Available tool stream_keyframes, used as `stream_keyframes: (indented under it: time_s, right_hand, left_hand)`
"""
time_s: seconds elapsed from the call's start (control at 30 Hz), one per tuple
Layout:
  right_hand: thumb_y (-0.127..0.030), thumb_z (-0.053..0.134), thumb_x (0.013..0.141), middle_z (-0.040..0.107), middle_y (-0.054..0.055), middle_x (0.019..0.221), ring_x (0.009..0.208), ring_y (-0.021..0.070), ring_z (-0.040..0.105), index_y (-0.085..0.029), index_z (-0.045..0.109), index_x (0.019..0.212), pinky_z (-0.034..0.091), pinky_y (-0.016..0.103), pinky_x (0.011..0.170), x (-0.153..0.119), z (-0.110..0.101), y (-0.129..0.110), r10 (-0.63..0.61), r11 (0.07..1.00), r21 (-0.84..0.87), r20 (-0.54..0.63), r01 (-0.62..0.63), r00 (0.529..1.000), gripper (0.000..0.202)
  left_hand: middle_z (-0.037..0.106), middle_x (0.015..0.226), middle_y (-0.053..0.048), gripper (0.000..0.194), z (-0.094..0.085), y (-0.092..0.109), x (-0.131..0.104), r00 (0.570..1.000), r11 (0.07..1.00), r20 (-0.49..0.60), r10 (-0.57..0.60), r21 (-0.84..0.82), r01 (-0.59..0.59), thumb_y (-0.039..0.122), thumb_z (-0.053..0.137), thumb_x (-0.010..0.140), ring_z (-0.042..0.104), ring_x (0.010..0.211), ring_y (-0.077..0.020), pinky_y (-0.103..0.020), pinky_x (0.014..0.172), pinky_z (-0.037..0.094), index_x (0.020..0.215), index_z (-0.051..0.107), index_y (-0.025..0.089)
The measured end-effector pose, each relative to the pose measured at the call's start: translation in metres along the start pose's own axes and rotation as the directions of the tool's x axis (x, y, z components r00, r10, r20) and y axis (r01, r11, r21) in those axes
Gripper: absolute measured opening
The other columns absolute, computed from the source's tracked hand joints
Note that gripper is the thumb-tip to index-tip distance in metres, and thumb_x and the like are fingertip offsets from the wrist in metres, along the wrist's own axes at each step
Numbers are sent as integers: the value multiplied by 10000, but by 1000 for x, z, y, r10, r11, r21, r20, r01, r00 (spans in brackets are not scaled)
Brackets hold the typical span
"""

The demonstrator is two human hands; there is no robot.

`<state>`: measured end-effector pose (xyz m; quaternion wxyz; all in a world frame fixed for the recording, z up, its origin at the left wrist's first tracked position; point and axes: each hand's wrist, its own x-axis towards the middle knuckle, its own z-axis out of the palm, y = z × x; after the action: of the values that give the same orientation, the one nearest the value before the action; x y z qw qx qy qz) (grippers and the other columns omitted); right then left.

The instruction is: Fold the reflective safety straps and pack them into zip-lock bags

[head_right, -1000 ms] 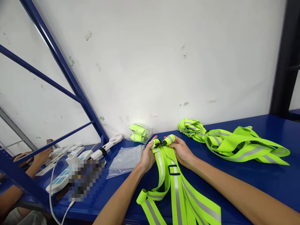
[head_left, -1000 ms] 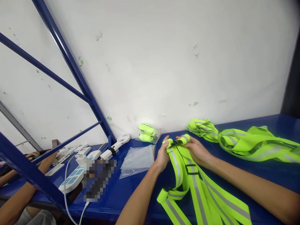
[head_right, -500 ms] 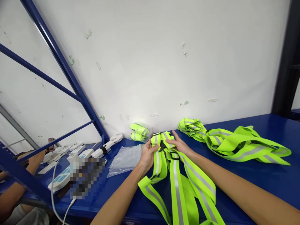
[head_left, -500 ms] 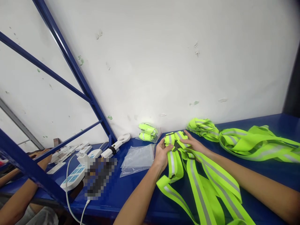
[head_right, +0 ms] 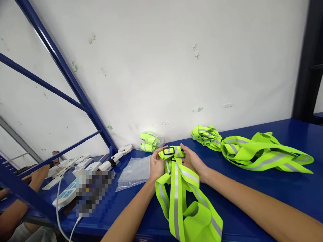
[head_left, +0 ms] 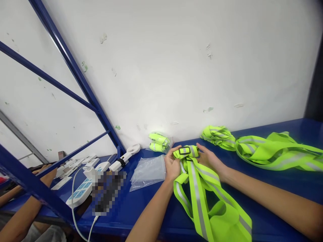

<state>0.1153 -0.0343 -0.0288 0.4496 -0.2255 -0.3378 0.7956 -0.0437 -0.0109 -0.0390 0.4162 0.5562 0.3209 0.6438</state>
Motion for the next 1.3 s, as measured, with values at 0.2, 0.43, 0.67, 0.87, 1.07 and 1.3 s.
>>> stream_keyframes:
  time_s: [0.2, 0.43, 0.67, 0.87, 1.07, 1.3]
  right_hand:
    - [-321, 665, 794, 722, 66, 973, 867, 266, 708, -240, 508, 1190, 556, 438, 801, 1, -1, 0, -64, 998, -36, -157, 59, 986, 434]
    - [-102, 714, 679, 753, 84, 886, 884, 283, 706, -162, 645, 943, 556, 404, 825, -5, 7, -22, -277, 957, -114, -87, 266, 957, 279]
    - [-92, 760, 603, 761, 41, 847, 806, 271, 717, -199, 653, 1011, 573, 386, 743, -2, 4, -27, -387, 915, -193, -178, 354, 905, 434]
    - [-136, 780, 586, 753, 28, 859, 771, 242, 707, -199, 649, 1038, 554, 334, 689, 1, 5, -19, -384, 915, -187, -123, 359, 915, 476]
    - [-104, 778, 576, 740, 26, 880, 745, 202, 685, -189, 633, 1069, 531, 285, 652, -7, -6, -28, -305, 906, -306, 0, 291, 952, 521]
    - [-173, 766, 649, 723, 43, 1029, 863, 221, 684, -228, 549, 1274, 544, 331, 752, -10, -7, -32, -303, 857, -422, 52, 296, 952, 664]
  left_hand:
    - [546, 1326, -79, 100, -2, 0, 0, 992, 978, 99, 80, 186, -98, 215, 630, 719, 473, 1258, -284, -422, 1077, 333, 717, 727, 193]
    - [635, 1222, -43, 576, 12, 0, -6, 929, 873, 198, -313, -324, 364, 342, 544, 748, 575, 1157, -274, -426, 981, 432, 1319, 500, 278]
    - [667, 1150, -95, 520, 22, 5, -18, 791, 755, 443, -421, -312, 577, 487, 624, 760, 606, 1097, -305, -450, 994, 428, 1193, 600, 200]
    - [655, 1191, -86, 545, 24, -18, -23, 868, 856, 338, -364, -247, 455, 300, 751, 719, 579, 1149, -280, -411, 1019, 411, 1229, 578, 208]
    - [693, 1105, -95, 480, 22, -8, -26, 841, 866, 418, -343, -206, 456, 280, 720, 718, 621, 1070, -299, -427, 989, 435, 1176, 636, 167]
    - [640, 1226, -112, 546, 19, -2, -18, 908, 880, 335, -253, -311, 360, 373, 641, 790, 564, 1172, -313, -456, 1010, 425, 1286, 561, 156]
